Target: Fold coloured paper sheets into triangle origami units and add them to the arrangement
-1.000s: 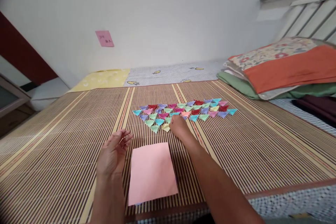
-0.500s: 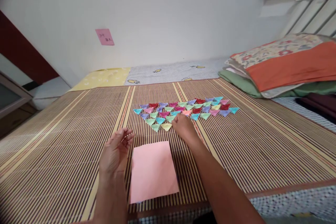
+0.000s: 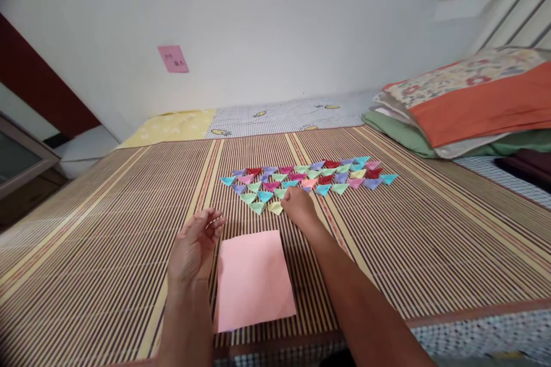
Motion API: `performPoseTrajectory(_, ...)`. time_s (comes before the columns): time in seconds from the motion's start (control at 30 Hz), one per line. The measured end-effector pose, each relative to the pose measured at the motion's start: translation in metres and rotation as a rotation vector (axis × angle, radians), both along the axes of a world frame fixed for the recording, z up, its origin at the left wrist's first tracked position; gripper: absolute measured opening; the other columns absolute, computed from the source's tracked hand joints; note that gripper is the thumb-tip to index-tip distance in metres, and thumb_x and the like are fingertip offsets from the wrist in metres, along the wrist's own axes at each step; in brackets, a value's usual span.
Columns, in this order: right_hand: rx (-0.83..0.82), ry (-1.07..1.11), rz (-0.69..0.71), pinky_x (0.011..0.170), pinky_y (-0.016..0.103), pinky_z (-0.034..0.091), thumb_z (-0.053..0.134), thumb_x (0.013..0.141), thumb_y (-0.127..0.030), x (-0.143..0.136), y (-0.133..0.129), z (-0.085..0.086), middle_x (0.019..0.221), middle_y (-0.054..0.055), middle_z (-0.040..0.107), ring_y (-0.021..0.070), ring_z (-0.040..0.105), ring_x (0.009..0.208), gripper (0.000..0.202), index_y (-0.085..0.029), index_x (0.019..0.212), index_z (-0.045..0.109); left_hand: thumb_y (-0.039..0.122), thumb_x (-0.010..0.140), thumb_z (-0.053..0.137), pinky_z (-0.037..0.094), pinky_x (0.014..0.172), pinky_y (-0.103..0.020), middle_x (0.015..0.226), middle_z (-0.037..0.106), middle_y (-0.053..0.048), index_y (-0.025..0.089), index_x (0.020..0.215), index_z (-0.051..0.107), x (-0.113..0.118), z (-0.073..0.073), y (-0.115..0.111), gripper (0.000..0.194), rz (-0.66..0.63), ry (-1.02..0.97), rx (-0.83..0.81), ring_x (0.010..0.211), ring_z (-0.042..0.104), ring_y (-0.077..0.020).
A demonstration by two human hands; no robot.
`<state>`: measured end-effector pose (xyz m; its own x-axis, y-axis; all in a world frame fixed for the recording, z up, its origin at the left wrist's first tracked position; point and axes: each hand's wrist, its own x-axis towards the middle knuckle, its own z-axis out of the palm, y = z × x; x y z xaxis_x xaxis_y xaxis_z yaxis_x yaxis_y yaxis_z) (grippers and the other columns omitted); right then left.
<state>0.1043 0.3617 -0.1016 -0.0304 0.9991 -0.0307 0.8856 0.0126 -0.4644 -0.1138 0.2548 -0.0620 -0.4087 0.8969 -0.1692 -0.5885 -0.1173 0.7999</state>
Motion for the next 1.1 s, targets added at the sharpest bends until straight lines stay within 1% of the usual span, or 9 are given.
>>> performPoseTrajectory(0.47, 0.099, -0.024, 0.007, 0.083, 0.040, 0.059, 0.063, 0.100, -0.034, 0.000, 0.002, -0.007, 0.115, 0.008, 0.069, 0.0204, 0.069, 0.095, 0.027, -0.015, 0.119, 0.065, 0.035, 0.059, 0.093, 0.054, 0.061, -0.020, 0.078, 0.076, -0.006, 0.011, 0.083, 0.073, 0.001, -0.003, 0.001, 0.039, -0.016, -0.011, 0.000, 0.068, 0.073, -0.0141)
performPoseTrajectory(0.57, 0.131, -0.016, 0.008, 0.081, 0.038, 0.058, 0.063, 0.100, -0.034, -0.001, 0.002, -0.008, 0.106, 0.006, 0.070, 0.0187, 0.069, 0.090, 0.023, -0.014, 0.111, 0.067, 0.035, 0.060, 0.093, 0.054, 0.062, -0.020, 0.078, 0.077, -0.006, 0.011, 0.083, 0.074, 0.001, -0.003, 0.001, 0.039, -0.022, -0.005, 0.000, 0.068, 0.073, -0.0142)
performPoseTrajectory(0.63, 0.160, -0.010, 0.007, 0.077, 0.033, 0.054, 0.063, 0.098, -0.028, -0.001, 0.001, -0.007, 0.093, 0.004, 0.070, 0.0175, 0.067, 0.084, 0.016, -0.014, 0.097, 0.068, 0.034, 0.061, 0.092, 0.054, 0.062, -0.020, 0.079, 0.076, -0.006, 0.011, 0.083, 0.074, 0.001, -0.003, 0.000, 0.037, -0.024, 0.002, 0.003, 0.069, 0.073, -0.0142)
performPoseTrajectory(0.7, 0.189, -0.002, 0.000, 0.070, 0.028, 0.047, 0.063, 0.094, -0.021, -0.001, -0.001, -0.005, 0.081, 0.003, 0.069, 0.0172, 0.065, 0.078, 0.013, -0.015, 0.084, 0.066, 0.034, 0.061, 0.092, 0.053, 0.061, -0.020, 0.079, 0.076, -0.006, 0.011, 0.083, 0.074, 0.001, -0.003, 0.000, 0.037, -0.023, 0.005, 0.003, 0.069, 0.072, -0.0140)
performPoseTrajectory(0.8, 0.222, 0.009, -0.007, 0.063, 0.026, 0.037, 0.061, 0.090, -0.020, 0.002, -0.004, -0.003, 0.074, 0.004, 0.068, 0.0180, 0.062, 0.072, 0.012, -0.016, 0.079, 0.065, 0.036, 0.061, 0.092, 0.054, 0.062, -0.020, 0.079, 0.076, -0.006, 0.011, 0.083, 0.074, 0.001, -0.003, 0.000, 0.038, -0.022, 0.007, -0.005, 0.069, 0.072, -0.0142)
performPoseTrajectory(0.9, 0.249, 0.014, 0.035, 0.064, 0.025, 0.036, 0.057, 0.089, -0.015, 0.007, -0.008, -0.002, 0.079, 0.005, 0.069, 0.0188, 0.062, 0.074, 0.010, -0.016, 0.087, 0.066, 0.036, 0.062, 0.091, 0.053, 0.062, -0.021, 0.079, 0.076, -0.006, 0.012, 0.083, 0.073, 0.002, -0.003, 0.000, 0.036, -0.021, 0.015, -0.004, 0.070, 0.072, -0.0143)
performPoseTrajectory(1.0, 0.268, 0.016, 0.142, 0.074, 0.025, 0.040, 0.054, 0.085, -0.003, 0.010, -0.010, 0.000, 0.099, 0.007, 0.071, 0.0195, 0.063, 0.090, 0.025, -0.017, 0.100, 0.069, 0.035, 0.062, 0.091, 0.052, 0.061, -0.021, 0.079, 0.076, -0.006, 0.012, 0.081, 0.073, 0.003, -0.003, 0.001, 0.035, -0.030, 0.017, -0.002, 0.069, 0.072, -0.0138)
performPoseTrajectory(1.03, 0.268, 0.014, 0.178, 0.078, 0.024, 0.040, 0.054, 0.084, -0.001, 0.011, -0.011, 0.000, 0.104, 0.007, 0.070, 0.0197, 0.063, 0.094, 0.028, -0.018, 0.101, 0.069, 0.035, 0.061, 0.091, 0.052, 0.062, -0.021, 0.079, 0.076, -0.006, 0.012, 0.081, 0.072, 0.003, -0.003, 0.002, 0.036, -0.033, 0.017, -0.003, 0.068, 0.072, -0.0138)
performPoseTrajectory(1.1, 0.258, 0.006, 0.229, 0.082, 0.025, 0.041, 0.054, 0.083, 0.000, 0.011, -0.011, 0.000, 0.105, 0.008, 0.068, 0.0201, 0.063, 0.097, 0.028, -0.018, 0.098, 0.070, 0.036, 0.062, 0.091, 0.052, 0.063, -0.021, 0.079, 0.076, -0.006, 0.012, 0.081, 0.072, 0.002, -0.004, 0.002, 0.036, -0.035, 0.022, -0.005, 0.069, 0.072, -0.0140)
